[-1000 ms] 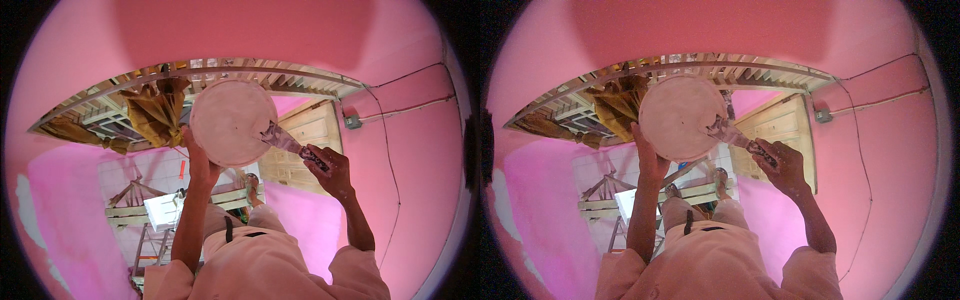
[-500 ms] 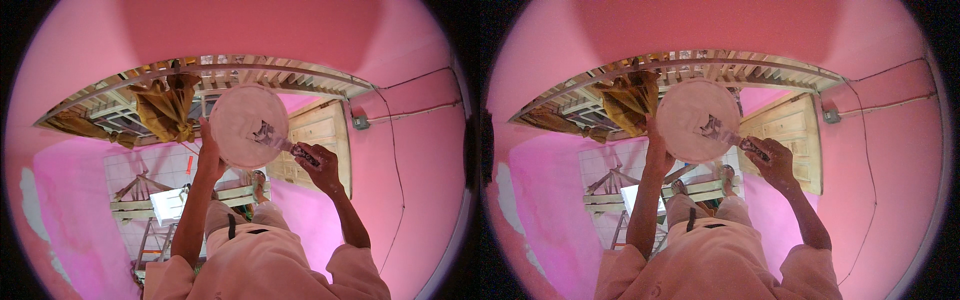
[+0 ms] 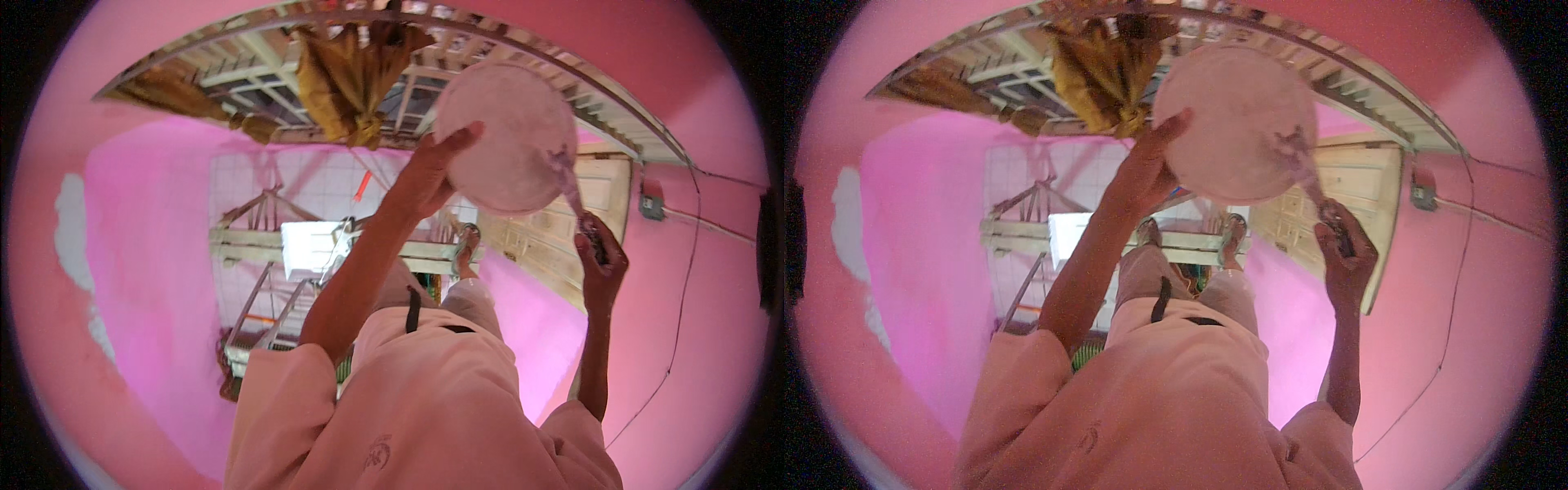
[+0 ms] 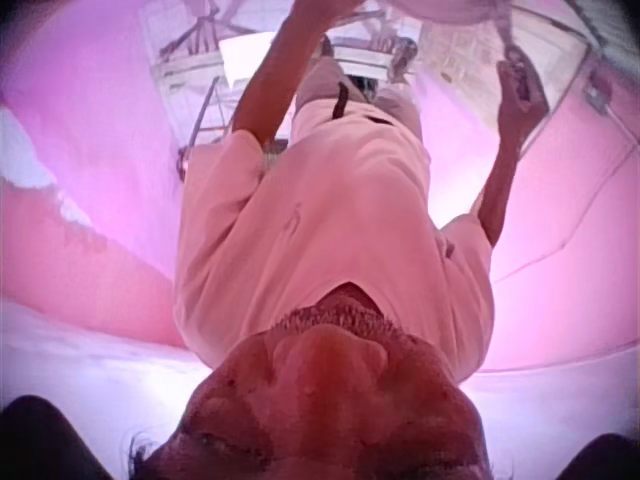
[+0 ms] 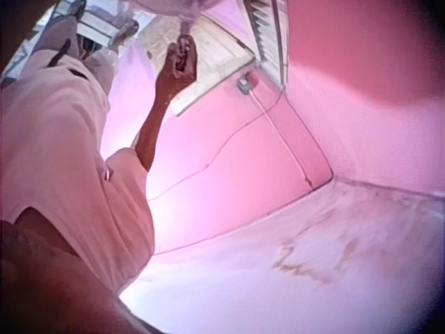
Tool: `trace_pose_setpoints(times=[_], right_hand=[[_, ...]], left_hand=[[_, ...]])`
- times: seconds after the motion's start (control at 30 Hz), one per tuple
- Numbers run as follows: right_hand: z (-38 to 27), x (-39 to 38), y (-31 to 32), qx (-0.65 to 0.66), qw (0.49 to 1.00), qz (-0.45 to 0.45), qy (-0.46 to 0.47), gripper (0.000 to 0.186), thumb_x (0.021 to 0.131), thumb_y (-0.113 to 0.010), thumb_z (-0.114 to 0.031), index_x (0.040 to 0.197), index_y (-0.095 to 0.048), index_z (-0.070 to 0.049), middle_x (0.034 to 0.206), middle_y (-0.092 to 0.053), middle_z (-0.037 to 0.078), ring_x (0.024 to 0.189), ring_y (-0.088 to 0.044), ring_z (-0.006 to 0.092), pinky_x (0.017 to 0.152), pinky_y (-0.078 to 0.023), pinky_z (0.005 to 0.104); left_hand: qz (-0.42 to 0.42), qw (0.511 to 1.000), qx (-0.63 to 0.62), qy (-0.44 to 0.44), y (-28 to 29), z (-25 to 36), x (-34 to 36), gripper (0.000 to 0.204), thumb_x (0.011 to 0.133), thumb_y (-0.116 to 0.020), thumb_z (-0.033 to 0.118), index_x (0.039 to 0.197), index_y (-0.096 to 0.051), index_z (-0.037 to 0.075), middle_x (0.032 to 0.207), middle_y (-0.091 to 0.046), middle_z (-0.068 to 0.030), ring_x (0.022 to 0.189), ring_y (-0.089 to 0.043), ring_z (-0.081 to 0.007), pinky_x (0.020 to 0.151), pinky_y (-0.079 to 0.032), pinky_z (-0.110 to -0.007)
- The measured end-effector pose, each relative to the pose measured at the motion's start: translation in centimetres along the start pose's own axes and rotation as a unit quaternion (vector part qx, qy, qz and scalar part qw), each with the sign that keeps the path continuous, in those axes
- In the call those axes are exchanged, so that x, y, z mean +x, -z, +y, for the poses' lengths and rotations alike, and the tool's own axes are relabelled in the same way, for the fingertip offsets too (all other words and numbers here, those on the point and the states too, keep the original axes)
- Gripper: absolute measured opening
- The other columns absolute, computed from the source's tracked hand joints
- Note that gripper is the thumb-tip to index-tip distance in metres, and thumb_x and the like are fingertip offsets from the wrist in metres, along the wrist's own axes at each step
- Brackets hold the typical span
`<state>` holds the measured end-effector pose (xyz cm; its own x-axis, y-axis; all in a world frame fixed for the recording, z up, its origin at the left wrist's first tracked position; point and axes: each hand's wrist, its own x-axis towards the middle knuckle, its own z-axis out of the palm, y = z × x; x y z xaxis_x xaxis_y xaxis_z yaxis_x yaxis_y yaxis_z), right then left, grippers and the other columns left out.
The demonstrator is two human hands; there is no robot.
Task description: The person applies patching compound to a ceiling and wall joint using a putty knife while holding a lid with compound, then smooths the surface.
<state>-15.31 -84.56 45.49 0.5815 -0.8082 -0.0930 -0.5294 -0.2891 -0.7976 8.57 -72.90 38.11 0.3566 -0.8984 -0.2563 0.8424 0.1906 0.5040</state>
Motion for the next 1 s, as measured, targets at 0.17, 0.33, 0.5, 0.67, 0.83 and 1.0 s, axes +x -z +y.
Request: trace_pose_setpoints(times=[0.17, 0.33, 0.5, 0.67, 0.83, 1.0], right_hand=[[0.6, 0.0, -1.8, -0.005, 0.999, 0.045, -0.022, 0.040, 0.080, -0.069, -0.014, 0.115, -0.058, 0.002, 0.101, -0.062, 0.007, 0.089, -0.056, 0.0125, 0.080, -0.046, 0.0248], [0.6, -0.8, -2.6, -0.031, 0.996, 0.065, -0.058, 0.038, 0.080, -0.069, -0.013, 0.113, -0.059, 0.004, 0.096, -0.062, 0.007, 0.084, -0.055, 0.0099, 0.075, -0.044, 0.0210], [1.5, -0.9, -4.1, -0.028, 0.995, 0.089, 0.022, 0.035, 0.079, -0.071, -0.013, 0.109, -0.061, 0.003, 0.089, -0.062, 0.005, 0.074, -0.052, 0.0076, 0.066, -0.044, 0.0210], [-0.4, -0.9, -4.5, 0.024, 0.996, 0.082, 0.002, 0.031, 0.081, -0.068, -0.011, 0.108, -0.061, 0.004, 0.094, -0.064, 0.007, 0.083, -0.056, 0.0094, 0.071, -0.047, 0.0233], [-1.9, -0.7, -4.7, 0.036, 0.993, 0.108, 0.036, 0.029, 0.080, -0.069, -0.013, 0.105, -0.061, 0.001, 0.087, -0.065, 0.006, 0.076, -0.056, 0.0093, 0.070, -0.046, 0.0236], [-3.1, -0.1, -3.2, 0.036, 0.991, 0.130, 0.016, 0.031, 0.079, -0.070, -0.012, 0.106, -0.061, 0.002, 0.086, -0.064, 0.004, 0.073, -0.054, 0.0071, 0.065, -0.045, 0.0214]], left_hand=[[-0.006, 0.999, -0.043, -0.025, 1.3, -0.4, -0.9, 0.069, 0.083, -0.064, 0.035, 0.133, -0.030, 0.001, 0.128, -0.046, -0.0144, 0.119, -0.045, -0.0272, 0.101, -0.038, -0.042], [0.039, 0.985, -0.169, -0.004, 2.2, -1.5, -2.1, 0.063, 0.081, -0.067, 0.033, 0.128, -0.038, 0.002, 0.120, -0.052, -0.0114, 0.112, -0.051, -0.0227, 0.096, -0.041, -0.037], [0.029, 0.999, -0.022, -0.024, 3.6, -0.7, -2.8, 0.069, 0.087, -0.055, 0.042, 0.136, -0.027, 0.002, 0.134, -0.041, -0.0151, 0.121, -0.043, -0.0286, 0.102, -0.036, -0.043], [0.029, 0.995, -0.059, -0.074, 3.0, 0.8, -2.0, 0.074, 0.087, -0.039, 0.060, 0.137, -0.028, 0.007, 0.136, -0.038, -0.0144, 0.122, -0.042, -0.0283, 0.102, -0.036, -0.044], [0.030, 0.995, -0.016, -0.091, 1.9, 2.7, -0.4, 0.083, 0.082, -0.027, 0.073, 0.138, -0.028, 0.012, 0.137, -0.039, -0.0109, 0.122, -0.042, -0.0267, 0.102, -0.036, -0.044], [0.007, 0.995, 0.025, -0.093, -1.9, 3.7, 1.4, 0.079, 0.084, -0.029, 0.070, 0.138, -0.029, 0.012, 0.137, -0.039, -0.0102, 0.123, -0.042, -0.0256, 0.101, -0.036, -0.043]])
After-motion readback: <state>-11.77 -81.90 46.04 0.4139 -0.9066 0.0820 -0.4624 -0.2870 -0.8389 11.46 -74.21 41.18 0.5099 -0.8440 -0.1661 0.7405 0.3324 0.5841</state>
